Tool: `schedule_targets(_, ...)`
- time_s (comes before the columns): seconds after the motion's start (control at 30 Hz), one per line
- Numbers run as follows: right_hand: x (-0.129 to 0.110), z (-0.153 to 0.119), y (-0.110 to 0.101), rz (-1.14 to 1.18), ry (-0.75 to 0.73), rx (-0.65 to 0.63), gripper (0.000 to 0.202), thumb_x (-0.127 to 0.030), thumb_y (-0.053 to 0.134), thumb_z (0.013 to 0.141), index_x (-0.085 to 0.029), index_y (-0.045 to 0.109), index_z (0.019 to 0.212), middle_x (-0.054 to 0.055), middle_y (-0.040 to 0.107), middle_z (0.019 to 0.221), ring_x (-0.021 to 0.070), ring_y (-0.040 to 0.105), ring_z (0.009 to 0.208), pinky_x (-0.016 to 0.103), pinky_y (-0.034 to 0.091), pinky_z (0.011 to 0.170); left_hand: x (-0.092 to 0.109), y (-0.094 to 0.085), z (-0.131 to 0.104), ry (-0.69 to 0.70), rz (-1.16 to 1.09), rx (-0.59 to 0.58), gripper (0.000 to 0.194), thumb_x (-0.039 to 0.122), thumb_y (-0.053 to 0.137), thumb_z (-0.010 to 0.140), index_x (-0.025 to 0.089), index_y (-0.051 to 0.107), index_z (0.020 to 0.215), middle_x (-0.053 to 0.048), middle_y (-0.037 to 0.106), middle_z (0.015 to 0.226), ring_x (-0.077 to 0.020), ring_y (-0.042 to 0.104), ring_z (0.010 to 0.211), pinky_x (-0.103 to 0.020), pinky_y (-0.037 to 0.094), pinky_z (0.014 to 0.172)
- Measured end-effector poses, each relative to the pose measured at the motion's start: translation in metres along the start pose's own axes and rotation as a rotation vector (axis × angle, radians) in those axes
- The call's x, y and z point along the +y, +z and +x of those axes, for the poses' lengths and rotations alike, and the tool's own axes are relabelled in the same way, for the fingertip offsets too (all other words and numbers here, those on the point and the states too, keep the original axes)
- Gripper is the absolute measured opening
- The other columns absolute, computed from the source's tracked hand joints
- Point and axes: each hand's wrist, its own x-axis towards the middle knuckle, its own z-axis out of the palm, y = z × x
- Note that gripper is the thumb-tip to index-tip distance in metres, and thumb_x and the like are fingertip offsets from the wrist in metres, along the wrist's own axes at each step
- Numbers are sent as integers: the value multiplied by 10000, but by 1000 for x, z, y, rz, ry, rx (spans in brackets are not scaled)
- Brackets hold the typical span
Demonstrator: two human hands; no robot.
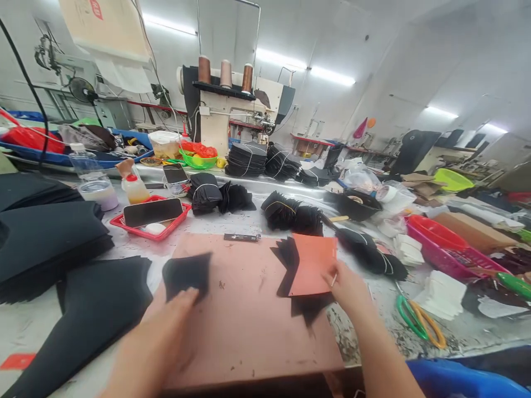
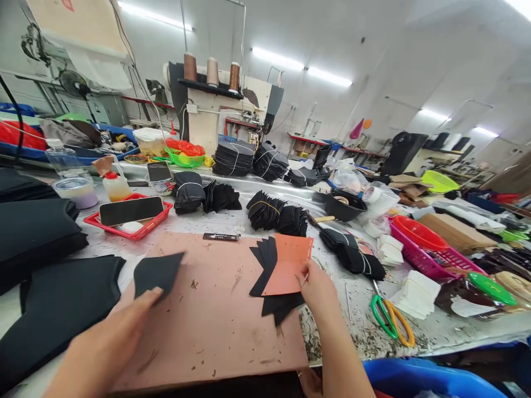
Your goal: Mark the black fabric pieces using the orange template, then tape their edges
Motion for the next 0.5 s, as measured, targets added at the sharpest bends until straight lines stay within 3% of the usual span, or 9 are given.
schedule_targets(0.07, 11, 0, -9, 58, 30, 44, 149, -362, 558, 648, -237, 479, 637, -20, 522, 572, 164, 453, 516, 257, 316, 494, 30, 9, 5, 305, -42, 36, 615, 76, 366, 743, 253, 451, 1326, -5, 670, 1127, -152, 671, 928, -196, 539, 745)
schedule_targets(0.17, 3, -15, -8, 377, 83, -8, 234, -435, 556, 670, -225, 501, 758, -8, 534, 662, 151, 471, 524, 249, 361, 448, 67, 6, 12, 518, -83, 43, 383, 164, 419, 815, 213, 590, 1155, -10, 709, 1023, -151, 680, 891, -183, 546, 729)
schedule_targets(0.23, -17, -33, 4, 578, 124, -162, 257, -432, 564, 669, -226, 478, 798, -23, 504, 675, 134, 459, 498, 238, 380, 406, 79, -4, 17, 516, -76, 47, 332, 293, 491, 842, 201, 599, 1142, -47, 668, 1129, -200, 637, 1018, -241, 544, 801)
schedule_targets(0.37, -65, -73, 48, 690, 74, -574, 86, -269, 521, 734, -229, 469, 790, -43, 495, 669, 121, 495, 523, 230, 455, 458, 76, -16, 27, 417, -49, 67, 530, 405, 577, 811, 218, 487, 1299, -81, 525, 1332, -261, 488, 1224, -340, 470, 951)
schedule_targets(0.43, -80, -89, 67, 592, -36, -628, 71, -167, 509, 735, -220, 462, 732, -32, 539, 666, 132, 539, 590, 227, 463, 529, 68, -9, 26, 427, -25, -2, 655, 491, 590, 781, 229, 419, 1356, -76, 524, 1332, -266, 526, 1181, -349, 489, 908)
schedule_targets(0.5, -84, -99, 76, 403, -147, -571, 126, -119, 531, 733, -215, 456, 699, -16, 574, 674, 150, 560, 634, 241, 454, 576, 60, 3, 19, 460, -18, -125, 748, 561, 598, 750, 239, 372, 1385, -68, 544, 1310, -272, 561, 1135, -362, 496, 878)
